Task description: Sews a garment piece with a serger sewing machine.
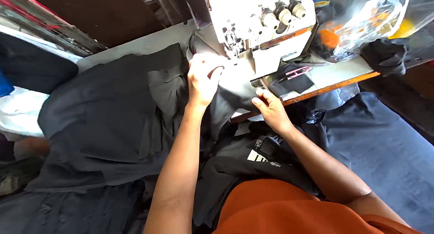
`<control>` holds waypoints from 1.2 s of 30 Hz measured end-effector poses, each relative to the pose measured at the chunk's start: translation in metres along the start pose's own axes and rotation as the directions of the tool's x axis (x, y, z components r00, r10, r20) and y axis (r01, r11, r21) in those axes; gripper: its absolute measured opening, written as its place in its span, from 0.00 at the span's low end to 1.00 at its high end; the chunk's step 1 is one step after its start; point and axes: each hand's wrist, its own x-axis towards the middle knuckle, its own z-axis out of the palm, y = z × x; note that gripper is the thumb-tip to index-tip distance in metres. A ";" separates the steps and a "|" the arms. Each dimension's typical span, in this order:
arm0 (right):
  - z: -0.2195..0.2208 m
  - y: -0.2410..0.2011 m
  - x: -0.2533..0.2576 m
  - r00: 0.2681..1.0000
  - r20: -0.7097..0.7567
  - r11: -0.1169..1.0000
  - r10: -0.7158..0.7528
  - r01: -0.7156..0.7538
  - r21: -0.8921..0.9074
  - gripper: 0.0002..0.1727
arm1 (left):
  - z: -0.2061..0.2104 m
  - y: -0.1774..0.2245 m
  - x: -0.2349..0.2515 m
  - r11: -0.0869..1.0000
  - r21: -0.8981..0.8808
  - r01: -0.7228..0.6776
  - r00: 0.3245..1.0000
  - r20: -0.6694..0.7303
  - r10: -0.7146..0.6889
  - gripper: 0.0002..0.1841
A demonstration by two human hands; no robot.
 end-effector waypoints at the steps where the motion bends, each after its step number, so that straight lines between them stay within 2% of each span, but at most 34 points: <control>1: -0.001 0.002 -0.003 0.999 0.024 0.997 0.027 -0.029 0.066 0.11 | -0.003 0.006 -0.011 0.999 0.052 0.007 0.998 -0.068 -0.003 0.08; 3: -0.002 0.005 -0.009 0.998 0.023 0.987 0.056 -0.059 0.151 0.13 | -0.011 0.021 -0.039 0.989 0.146 0.032 0.986 -0.164 -0.007 0.08; 5: -0.002 0.008 -0.015 0.998 -0.012 0.980 0.064 -0.060 0.190 0.11 | -0.018 0.037 -0.073 0.984 0.173 0.046 0.986 -0.168 -0.016 0.10; 10: -0.001 -0.001 -0.025 0.996 -0.048 0.913 0.074 -0.048 0.404 0.07 | 0.011 0.063 -0.140 0.993 0.102 -0.055 0.996 -0.057 0.061 0.14; 12: 0.003 -0.014 -0.028 0.995 -0.043 0.850 0.091 -0.055 0.524 0.05 | 0.027 0.067 -0.142 0.986 0.135 -0.102 0.994 -0.032 0.107 0.21; 14: 0.007 -0.029 -0.029 0.997 -0.034 0.779 0.073 -0.036 0.626 0.07 | 0.038 0.067 -0.127 0.971 0.213 -0.109 0.990 -0.066 0.125 0.26; 16: 0.010 -0.041 -0.030 0.998 -0.011 0.709 0.059 -0.034 0.704 0.07 | 0.037 0.065 -0.108 0.957 0.283 -0.068 0.990 -0.100 0.100 0.28; 19: 0.011 -0.042 -0.032 0.995 0.019 0.688 0.094 -0.079 0.722 0.08 | 0.019 0.055 -0.088 0.949 0.308 -0.070 0.995 -0.042 0.087 0.27; 21: 0.014 -0.032 -0.033 0.987 -0.010 0.731 0.163 -0.114 0.673 0.08 | 0.005 0.046 -0.086 0.940 0.319 -0.123 0.992 0.058 0.111 0.28; 23: 0.018 -0.019 -0.028 0.982 -0.045 0.787 0.186 -0.121 0.605 0.13 | -0.003 0.038 -0.084 0.925 0.340 -0.168 0.982 0.141 0.127 0.30; 25: 0.021 -0.009 -0.014 0.994 -0.064 0.848 0.086 -0.039 0.528 0.17 | -0.007 0.036 -0.073 0.916 0.376 -0.141 0.978 0.196 0.070 0.33; 28: 0.021 -0.010 0.019 0.981 -0.111 0.908 -0.159 0.190 0.373 0.10 | -0.017 0.030 -0.038 0.917 0.396 -0.053 0.955 0.290 -0.070 0.30; 30: 0.021 -0.018 0.042 0.965 -0.143 0.940 -0.219 0.248 0.234 0.07 | -0.022 0.022 -0.012 0.913 0.405 0.054 0.882 0.410 -0.234 0.28; 32: 0.020 -0.025 0.057 0.948 -0.138 0.958 -0.288 0.286 -0.029 0.10 | -0.021 0.011 0.013 0.885 0.445 0.139 0.785 0.495 -0.372 0.29; 34: 0.021 -0.031 0.064 0.911 -0.127 0.881 -0.393 0.334 -0.334 0.12 | -0.019 0.003 0.038 0.852 0.482 0.205 0.689 0.548 -0.475 0.37; 36: 0.020 -0.038 0.062 0.914 -0.091 0.815 -0.395 0.304 -0.493 0.13 | -0.016 -0.004 0.057 0.833 0.490 0.258 0.644 0.555 -0.526 0.42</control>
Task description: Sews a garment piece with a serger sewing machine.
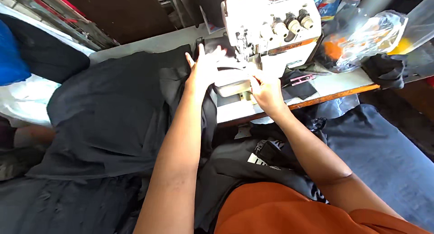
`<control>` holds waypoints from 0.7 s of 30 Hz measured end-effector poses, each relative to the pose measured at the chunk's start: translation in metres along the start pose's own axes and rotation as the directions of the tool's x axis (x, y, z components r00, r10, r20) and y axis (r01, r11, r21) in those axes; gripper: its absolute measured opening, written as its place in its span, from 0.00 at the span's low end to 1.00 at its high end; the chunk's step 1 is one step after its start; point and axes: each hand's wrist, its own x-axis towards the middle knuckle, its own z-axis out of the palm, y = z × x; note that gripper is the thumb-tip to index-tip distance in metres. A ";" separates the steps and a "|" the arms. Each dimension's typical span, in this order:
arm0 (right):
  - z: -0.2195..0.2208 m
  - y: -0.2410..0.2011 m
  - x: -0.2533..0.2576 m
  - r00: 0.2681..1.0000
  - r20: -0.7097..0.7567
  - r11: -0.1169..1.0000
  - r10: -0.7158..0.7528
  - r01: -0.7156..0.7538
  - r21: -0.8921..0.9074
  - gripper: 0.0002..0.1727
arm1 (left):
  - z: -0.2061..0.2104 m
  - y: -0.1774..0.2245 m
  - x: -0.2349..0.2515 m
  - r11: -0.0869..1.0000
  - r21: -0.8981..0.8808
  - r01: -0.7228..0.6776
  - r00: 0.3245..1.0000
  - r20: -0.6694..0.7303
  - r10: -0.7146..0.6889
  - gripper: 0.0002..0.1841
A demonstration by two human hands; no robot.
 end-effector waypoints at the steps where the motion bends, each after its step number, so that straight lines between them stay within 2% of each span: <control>1: -0.003 -0.003 -0.001 1.000 0.028 0.999 0.009 -0.008 -0.036 0.14 | -0.004 -0.001 0.007 1.000 0.009 0.018 1.000 0.008 -0.018 0.43; 4: -0.017 -0.007 -0.009 0.994 0.112 0.999 0.017 -0.014 -0.031 0.16 | -0.010 -0.009 0.014 0.991 0.088 0.102 0.995 -0.006 -0.102 0.41; 5: -0.026 -0.008 -0.017 0.988 0.150 1.000 0.022 -0.021 -0.011 0.17 | -0.012 -0.009 0.004 0.982 0.121 0.145 0.989 -0.030 -0.143 0.36; 7: -0.045 -0.003 -0.029 0.979 0.195 0.996 0.056 -0.068 0.058 0.16 | -0.016 0.002 -0.037 0.965 0.166 0.205 0.978 -0.008 -0.206 0.14; 8: -0.054 0.004 -0.033 0.976 0.200 0.986 0.091 -0.117 0.122 0.15 | -0.015 0.014 -0.059 0.976 0.142 0.166 0.979 0.092 -0.180 0.06; 9: -0.061 0.009 -0.037 0.970 0.197 0.958 0.144 -0.186 0.216 0.15 | -0.008 0.030 -0.077 0.996 0.063 0.065 0.981 0.179 -0.075 0.05; 10: -0.066 0.013 -0.040 0.966 0.167 0.914 0.197 -0.242 0.325 0.15 | 0.005 0.049 -0.083 0.996 -0.063 -0.061 0.962 0.264 0.075 0.06; 11: -0.070 0.015 -0.042 0.968 0.101 0.872 0.229 -0.250 0.420 0.15 | 0.022 0.070 -0.080 0.950 -0.271 -0.155 0.927 0.292 0.235 0.07; 12: -0.074 0.016 -0.045 0.973 0.000 0.860 0.229 -0.202 0.468 0.15 | 0.036 0.092 -0.071 0.847 -0.512 -0.145 0.888 0.310 0.339 0.10; 13: -0.081 0.017 -0.044 0.973 -0.119 0.870 0.198 -0.119 0.478 0.16 | 0.043 0.108 -0.062 0.679 -0.730 -0.078 0.869 0.284 0.405 0.15; 14: -0.089 0.017 -0.038 0.958 -0.239 0.881 0.156 -0.026 0.471 0.18 | 0.040 0.119 -0.056 0.482 -0.876 -0.012 0.866 0.232 0.444 0.17; 15: -0.100 0.016 -0.030 0.932 -0.346 0.884 0.107 0.071 0.463 0.19 | 0.029 0.125 -0.057 0.325 -0.945 0.029 0.865 0.187 0.465 0.19; 17: -0.117 0.009 -0.020 0.887 -0.463 0.828 -0.013 0.269 0.492 0.22 | -0.005 0.127 -0.076 0.134 -0.991 -0.007 0.854 0.064 0.516 0.19; 19: -0.118 -0.011 -0.010 0.900 -0.410 0.654 -0.144 0.398 0.643 0.28 | -0.041 0.119 -0.091 0.006 -0.991 -0.137 0.809 -0.108 0.578 0.20; 20: -0.114 -0.024 -0.010 0.930 -0.311 0.572 -0.194 0.365 0.735 0.29 | -0.055 0.100 -0.081 -0.080 -0.969 -0.235 0.725 -0.229 0.649 0.20; 21: -0.107 -0.037 -0.012 0.955 -0.172 0.544 -0.243 0.280 0.791 0.27 | -0.066 0.067 -0.053 -0.190 -0.921 -0.341 0.552 -0.360 0.752 0.21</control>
